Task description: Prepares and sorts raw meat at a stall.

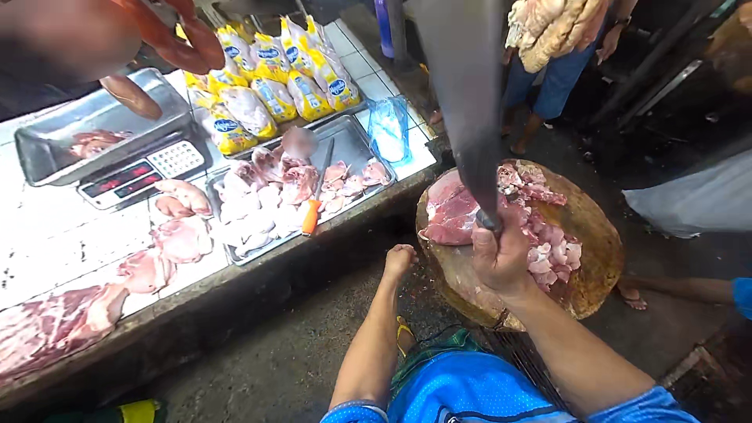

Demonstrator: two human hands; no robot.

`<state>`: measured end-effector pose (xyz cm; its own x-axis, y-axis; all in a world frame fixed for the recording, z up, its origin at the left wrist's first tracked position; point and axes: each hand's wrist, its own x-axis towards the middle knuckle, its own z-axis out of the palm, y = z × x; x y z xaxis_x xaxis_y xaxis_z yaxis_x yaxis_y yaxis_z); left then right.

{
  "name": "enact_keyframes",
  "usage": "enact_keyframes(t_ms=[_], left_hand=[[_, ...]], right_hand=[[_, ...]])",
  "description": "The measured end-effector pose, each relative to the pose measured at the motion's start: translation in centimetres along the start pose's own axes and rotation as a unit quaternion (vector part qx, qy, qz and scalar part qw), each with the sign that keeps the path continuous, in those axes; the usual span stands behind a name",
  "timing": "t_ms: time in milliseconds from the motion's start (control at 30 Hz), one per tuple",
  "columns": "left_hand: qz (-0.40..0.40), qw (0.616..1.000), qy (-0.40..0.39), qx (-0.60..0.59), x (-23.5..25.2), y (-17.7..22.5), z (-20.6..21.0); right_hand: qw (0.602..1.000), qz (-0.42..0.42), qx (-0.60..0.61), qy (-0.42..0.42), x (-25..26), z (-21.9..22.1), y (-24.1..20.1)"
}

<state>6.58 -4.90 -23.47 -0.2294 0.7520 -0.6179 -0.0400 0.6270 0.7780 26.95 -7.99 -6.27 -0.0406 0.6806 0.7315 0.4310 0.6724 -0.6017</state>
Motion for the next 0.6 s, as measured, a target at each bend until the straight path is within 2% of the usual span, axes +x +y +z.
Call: enact_keyframes(t_ms=[67,100,133,167,200,233,267,333,400,467,533,600], left_hand=[[0.003,1.000,0.001,-0.014,0.5,0.3,0.0],[0.007,1.000,0.000,-0.018,0.5,0.4,0.2],[0.013,1.000,-0.006,-0.015,0.6,0.6,0.5],[0.022,1.000,-0.016,-0.003,0.5,1.0,0.9],[0.034,0.999,-0.025,0.019,0.5,1.4,1.6],[0.049,0.997,-0.032,0.052,0.5,1.7,2.4],[0.064,0.993,-0.031,0.092,1.1,2.0,3.0],[0.068,0.983,-0.020,0.167,1.7,1.9,4.0],[0.056,0.980,-0.006,0.189,2.6,1.8,4.4],[0.038,0.988,-0.014,0.152,2.5,2.2,4.1],[0.044,0.994,-0.018,0.100,1.7,2.2,3.6],[0.047,0.996,-0.021,0.070,1.5,2.0,3.4]], right_hand=[[0.999,0.025,0.016,-0.012,-1.1,2.1,1.6],[0.995,0.075,-0.030,-0.057,-3.3,2.8,3.0],[0.971,0.163,-0.105,-0.141,-5.8,3.1,4.1],[0.901,0.291,-0.166,-0.275,-7.2,3.0,4.8],[0.810,0.399,-0.194,-0.383,-7.5,3.0,5.5],[0.746,0.455,-0.208,-0.439,-7.4,2.9,6.1],[0.714,0.476,-0.214,-0.467,-6.6,2.9,6.1],[0.697,0.482,-0.218,-0.484,-6.0,2.2,5.5],[0.712,0.479,-0.213,-0.467,-5.6,1.2,5.3],[0.754,0.451,-0.203,-0.432,-4.4,-0.1,4.0],[0.854,0.364,-0.170,-0.331,-3.1,-1.5,2.1],[0.954,0.216,-0.114,-0.175,-1.7,-2.1,1.5]])
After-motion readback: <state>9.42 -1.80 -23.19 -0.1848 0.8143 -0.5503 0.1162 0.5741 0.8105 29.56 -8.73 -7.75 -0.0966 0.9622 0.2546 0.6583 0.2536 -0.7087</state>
